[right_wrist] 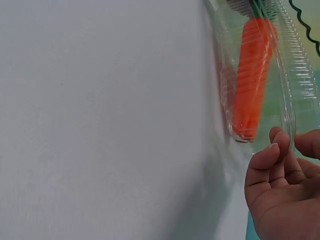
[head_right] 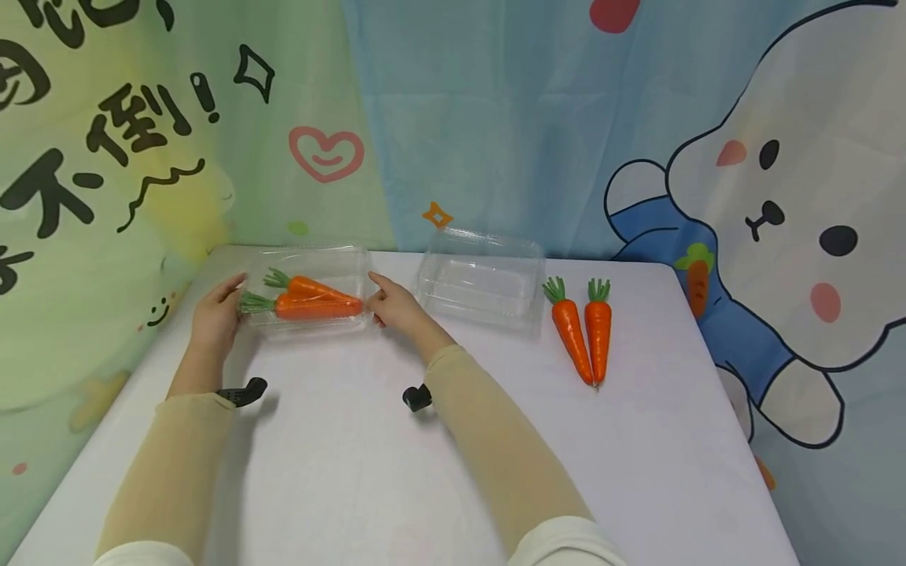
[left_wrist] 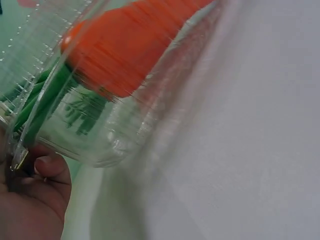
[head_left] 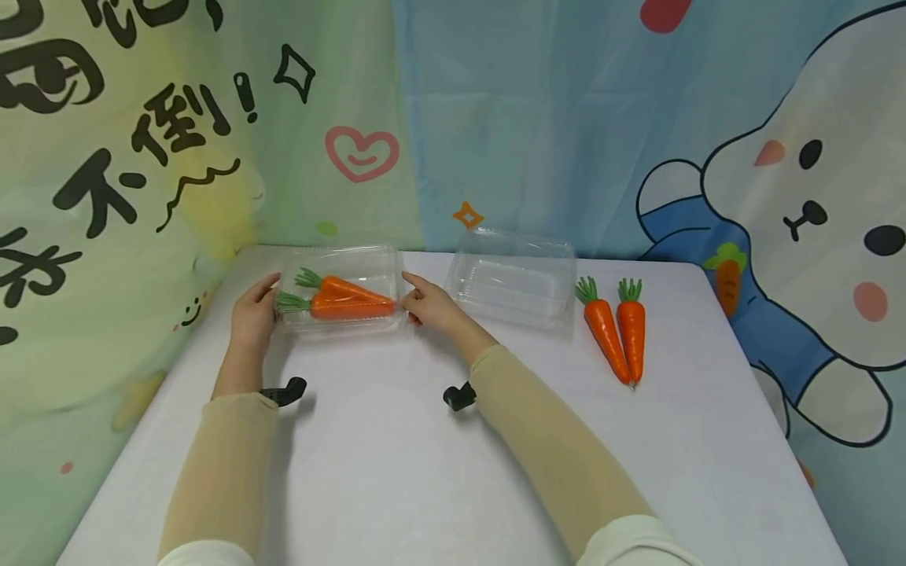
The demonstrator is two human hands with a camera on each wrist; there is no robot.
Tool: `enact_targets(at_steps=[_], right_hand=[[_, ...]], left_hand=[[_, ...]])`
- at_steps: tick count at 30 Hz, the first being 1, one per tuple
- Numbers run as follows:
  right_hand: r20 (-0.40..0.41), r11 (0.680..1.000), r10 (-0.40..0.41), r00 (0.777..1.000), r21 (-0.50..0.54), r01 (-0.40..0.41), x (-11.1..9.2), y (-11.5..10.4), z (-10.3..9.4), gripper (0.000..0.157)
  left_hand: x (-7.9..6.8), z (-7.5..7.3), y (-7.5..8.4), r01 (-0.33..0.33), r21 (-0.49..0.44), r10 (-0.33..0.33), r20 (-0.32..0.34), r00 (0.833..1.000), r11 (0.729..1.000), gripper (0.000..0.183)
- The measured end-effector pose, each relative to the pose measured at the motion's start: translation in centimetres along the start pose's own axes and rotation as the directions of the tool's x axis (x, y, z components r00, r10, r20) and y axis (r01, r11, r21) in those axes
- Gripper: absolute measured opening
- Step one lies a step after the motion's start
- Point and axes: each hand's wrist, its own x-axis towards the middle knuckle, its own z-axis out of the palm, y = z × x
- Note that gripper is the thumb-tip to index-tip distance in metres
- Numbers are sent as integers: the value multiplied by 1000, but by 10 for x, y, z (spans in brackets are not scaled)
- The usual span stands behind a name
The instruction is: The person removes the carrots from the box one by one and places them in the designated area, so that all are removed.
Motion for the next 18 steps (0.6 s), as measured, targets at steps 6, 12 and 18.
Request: enact_targets(at_steps=[6,12,18], right_hand=[[-3,1000,-11,1000,12,12,-21,-6,-10,62],[33,991,-50,998,129,45,-65,-3,-28,72],[42,977,-64,997,208,54,-122,12,-50,74]], left_hand=[[-19,4,9,-33,-2,33,3,999,999,42],[-57,10,24,-136,149,127,67,990,979,46],[-101,34,33,-154,111,139,133,981,982,47]])
